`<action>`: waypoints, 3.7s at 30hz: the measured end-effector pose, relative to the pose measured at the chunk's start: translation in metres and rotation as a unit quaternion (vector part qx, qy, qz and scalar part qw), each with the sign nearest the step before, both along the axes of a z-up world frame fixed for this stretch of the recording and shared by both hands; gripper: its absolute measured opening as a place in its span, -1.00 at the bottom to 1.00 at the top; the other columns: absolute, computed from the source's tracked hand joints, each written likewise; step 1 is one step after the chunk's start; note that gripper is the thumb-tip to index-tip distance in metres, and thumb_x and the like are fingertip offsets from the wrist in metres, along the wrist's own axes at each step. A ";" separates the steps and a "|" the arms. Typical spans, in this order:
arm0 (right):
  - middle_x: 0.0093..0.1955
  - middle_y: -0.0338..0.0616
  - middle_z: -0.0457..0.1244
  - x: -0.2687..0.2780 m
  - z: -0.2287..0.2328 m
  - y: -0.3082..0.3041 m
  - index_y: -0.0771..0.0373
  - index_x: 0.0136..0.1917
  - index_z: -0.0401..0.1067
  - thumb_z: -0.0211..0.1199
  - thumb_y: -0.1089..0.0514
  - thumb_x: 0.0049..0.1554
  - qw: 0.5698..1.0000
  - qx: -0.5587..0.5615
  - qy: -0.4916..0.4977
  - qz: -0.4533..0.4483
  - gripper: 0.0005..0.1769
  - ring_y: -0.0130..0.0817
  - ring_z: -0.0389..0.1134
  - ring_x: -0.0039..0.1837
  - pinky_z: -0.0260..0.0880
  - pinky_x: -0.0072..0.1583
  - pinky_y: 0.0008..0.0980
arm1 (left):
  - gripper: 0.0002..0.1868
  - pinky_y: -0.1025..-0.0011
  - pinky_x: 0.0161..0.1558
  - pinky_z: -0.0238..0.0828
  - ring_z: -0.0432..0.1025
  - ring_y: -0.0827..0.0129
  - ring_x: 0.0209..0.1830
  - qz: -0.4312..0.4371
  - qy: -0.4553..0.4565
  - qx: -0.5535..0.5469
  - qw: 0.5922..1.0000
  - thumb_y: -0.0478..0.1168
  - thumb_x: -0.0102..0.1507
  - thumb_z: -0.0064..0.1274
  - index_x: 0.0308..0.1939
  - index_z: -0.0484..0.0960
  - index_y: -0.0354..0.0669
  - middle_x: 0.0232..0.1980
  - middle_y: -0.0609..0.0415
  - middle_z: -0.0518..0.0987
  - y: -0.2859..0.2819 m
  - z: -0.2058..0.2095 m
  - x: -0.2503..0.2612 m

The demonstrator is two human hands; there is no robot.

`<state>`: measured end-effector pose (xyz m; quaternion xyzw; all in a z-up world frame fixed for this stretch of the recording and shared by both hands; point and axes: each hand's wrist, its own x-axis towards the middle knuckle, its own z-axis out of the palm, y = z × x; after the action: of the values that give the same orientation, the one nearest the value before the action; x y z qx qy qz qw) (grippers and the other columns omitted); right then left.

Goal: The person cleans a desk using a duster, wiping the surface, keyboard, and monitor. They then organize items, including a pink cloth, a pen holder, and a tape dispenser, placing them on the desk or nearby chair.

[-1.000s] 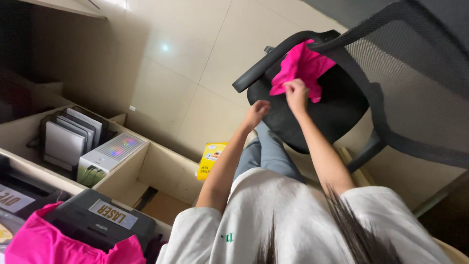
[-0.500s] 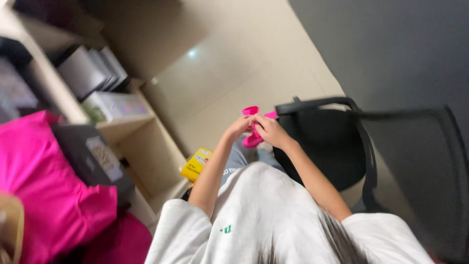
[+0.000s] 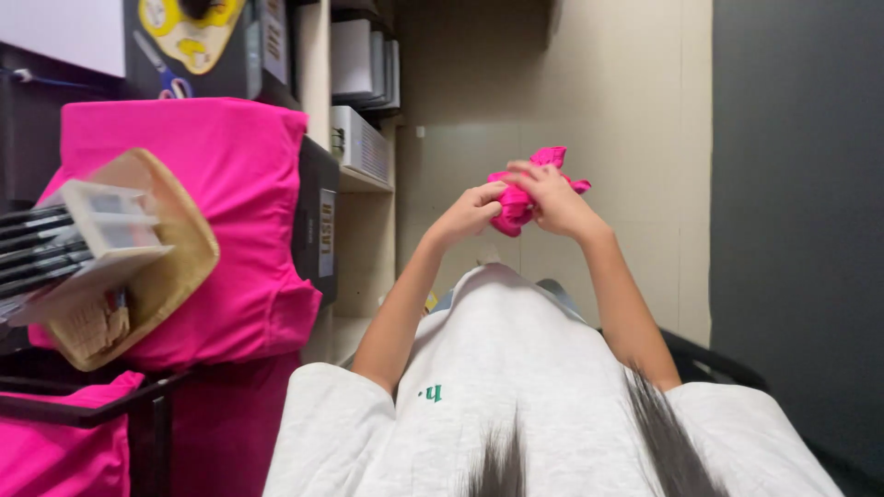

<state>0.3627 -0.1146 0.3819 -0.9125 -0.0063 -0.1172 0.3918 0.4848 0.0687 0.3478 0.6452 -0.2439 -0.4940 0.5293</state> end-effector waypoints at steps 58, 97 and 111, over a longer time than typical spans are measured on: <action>0.55 0.12 -0.12 0.851 -0.176 -0.201 0.18 0.59 -0.14 0.22 0.12 0.32 0.914 0.339 0.127 -0.180 -0.25 -0.08 0.09 0.48 0.22 0.36 -0.23 | -0.35 0.23 0.45 0.19 0.24 0.19 0.48 0.537 -0.110 -0.091 0.832 -0.38 0.38 -0.02 0.53 0.12 -0.20 0.52 -0.11 0.27 -0.138 -0.128 0.714; 0.20 0.07 0.35 0.825 -0.062 0.114 0.35 0.38 0.23 0.21 0.22 0.26 0.820 0.174 0.277 0.469 -0.55 -0.25 0.41 0.22 0.46 0.21 -0.29 | -0.29 -0.14 0.20 0.14 0.19 -0.08 0.28 0.651 -0.167 0.553 0.493 0.46 0.07 0.21 -0.01 0.61 0.01 0.24 -0.09 0.36 0.129 0.009 0.563; 0.21 0.01 0.34 0.817 -0.043 0.066 0.33 0.42 0.24 0.16 0.26 0.29 0.809 0.282 0.292 0.425 -0.55 -0.35 0.39 0.22 0.43 0.24 -0.37 | -0.25 0.30 -0.11 0.56 0.56 0.23 -0.17 0.638 -0.155 0.449 0.606 0.22 -0.14 0.53 -0.10 0.55 -0.11 0.01 -0.15 0.58 0.111 0.037 0.590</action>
<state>1.1801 -0.0484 0.3393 -0.6589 -0.2459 0.3367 0.6262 1.0748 0.1794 0.3851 0.8609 0.4039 0.0287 0.3081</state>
